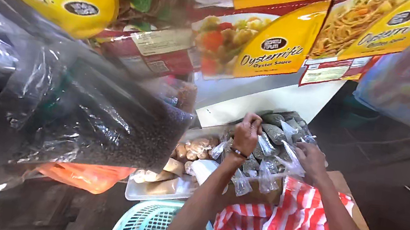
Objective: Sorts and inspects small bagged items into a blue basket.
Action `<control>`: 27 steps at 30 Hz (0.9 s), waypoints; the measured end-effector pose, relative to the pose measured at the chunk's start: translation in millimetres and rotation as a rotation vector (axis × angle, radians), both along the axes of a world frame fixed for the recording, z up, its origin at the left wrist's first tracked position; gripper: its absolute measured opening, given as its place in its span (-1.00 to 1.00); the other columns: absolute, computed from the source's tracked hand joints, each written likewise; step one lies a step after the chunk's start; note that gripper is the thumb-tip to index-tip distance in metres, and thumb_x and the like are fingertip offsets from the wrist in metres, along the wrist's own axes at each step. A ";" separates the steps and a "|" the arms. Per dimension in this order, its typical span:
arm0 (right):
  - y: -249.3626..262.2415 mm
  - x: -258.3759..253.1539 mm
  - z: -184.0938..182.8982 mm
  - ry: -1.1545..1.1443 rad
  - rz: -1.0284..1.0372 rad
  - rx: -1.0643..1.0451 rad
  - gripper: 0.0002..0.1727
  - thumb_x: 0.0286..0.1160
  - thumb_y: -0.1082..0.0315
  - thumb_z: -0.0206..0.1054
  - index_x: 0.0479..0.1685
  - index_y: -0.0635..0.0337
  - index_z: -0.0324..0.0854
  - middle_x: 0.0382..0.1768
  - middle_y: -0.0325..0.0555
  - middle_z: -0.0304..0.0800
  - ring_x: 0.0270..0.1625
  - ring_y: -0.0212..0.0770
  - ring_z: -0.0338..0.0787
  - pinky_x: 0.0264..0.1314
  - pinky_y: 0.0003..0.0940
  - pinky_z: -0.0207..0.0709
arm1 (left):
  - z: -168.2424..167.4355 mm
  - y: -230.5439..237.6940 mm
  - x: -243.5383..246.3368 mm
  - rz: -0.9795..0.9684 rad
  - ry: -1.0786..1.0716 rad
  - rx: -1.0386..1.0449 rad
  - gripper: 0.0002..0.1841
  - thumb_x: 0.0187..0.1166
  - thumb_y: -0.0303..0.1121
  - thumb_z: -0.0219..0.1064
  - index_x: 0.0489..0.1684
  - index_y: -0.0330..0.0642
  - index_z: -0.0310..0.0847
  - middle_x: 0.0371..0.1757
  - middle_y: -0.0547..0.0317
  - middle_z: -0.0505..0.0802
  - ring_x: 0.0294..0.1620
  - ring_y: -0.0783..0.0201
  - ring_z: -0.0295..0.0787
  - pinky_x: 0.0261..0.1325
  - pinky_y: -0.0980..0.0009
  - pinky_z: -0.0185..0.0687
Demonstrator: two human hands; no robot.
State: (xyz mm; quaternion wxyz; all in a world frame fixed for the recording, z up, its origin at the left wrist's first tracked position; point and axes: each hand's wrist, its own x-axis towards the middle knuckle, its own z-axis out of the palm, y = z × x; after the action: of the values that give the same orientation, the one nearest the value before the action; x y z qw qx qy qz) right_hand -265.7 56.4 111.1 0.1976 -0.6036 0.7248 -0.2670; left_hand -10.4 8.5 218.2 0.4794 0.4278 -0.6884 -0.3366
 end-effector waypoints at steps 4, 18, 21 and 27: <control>29.3 17.3 11.6 -0.065 -0.155 -0.227 -0.63 0.65 0.37 0.23 0.27 0.45 0.66 0.39 0.50 0.58 0.23 0.32 0.75 0.26 0.17 0.65 | -70.2 33.0 -20.2 -0.143 -0.241 0.120 -0.69 0.78 -0.48 0.08 0.14 -0.58 0.66 -0.07 -0.26 0.88 -0.01 -0.03 0.87 0.22 0.13 0.74; 195.2 96.5 -17.8 0.066 0.277 -0.089 -0.72 0.57 0.54 0.22 0.10 0.57 0.68 0.11 0.60 0.69 -0.14 0.38 0.80 -0.06 0.18 0.70 | -170.0 325.7 281.0 -0.173 -1.009 1.106 -0.60 0.69 -0.44 0.24 0.46 -0.36 0.58 0.46 -0.34 0.69 0.53 -0.30 0.58 0.56 -0.22 0.45; 217.9 127.4 -2.2 0.098 0.377 0.020 -0.76 0.54 0.59 0.24 0.05 0.55 0.71 -0.05 0.51 0.78 -0.17 0.41 0.82 -0.08 0.31 0.68 | -190.1 340.7 343.4 0.146 -1.151 1.361 -0.52 0.65 -0.40 0.29 0.54 -0.35 0.52 0.55 -0.41 0.60 0.56 -0.40 0.51 0.47 -0.34 0.45; 244.2 199.3 17.2 0.173 0.557 0.288 -0.73 0.66 0.51 0.21 0.15 0.38 0.75 0.07 0.37 0.82 0.00 0.38 0.86 0.05 0.39 0.67 | -298.0 355.4 376.0 0.144 -1.204 1.124 -0.46 0.66 -0.50 0.22 0.68 -0.22 0.41 0.80 -0.28 0.33 0.86 -0.35 0.02 0.73 -0.41 0.01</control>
State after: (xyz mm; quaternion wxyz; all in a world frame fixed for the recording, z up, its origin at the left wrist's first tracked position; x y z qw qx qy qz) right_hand -66.4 300.5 128.2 0.2838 -0.7651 0.5763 -0.0452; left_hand 365.6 363.9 -79.9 -0.2364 0.7540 -0.5272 -0.3125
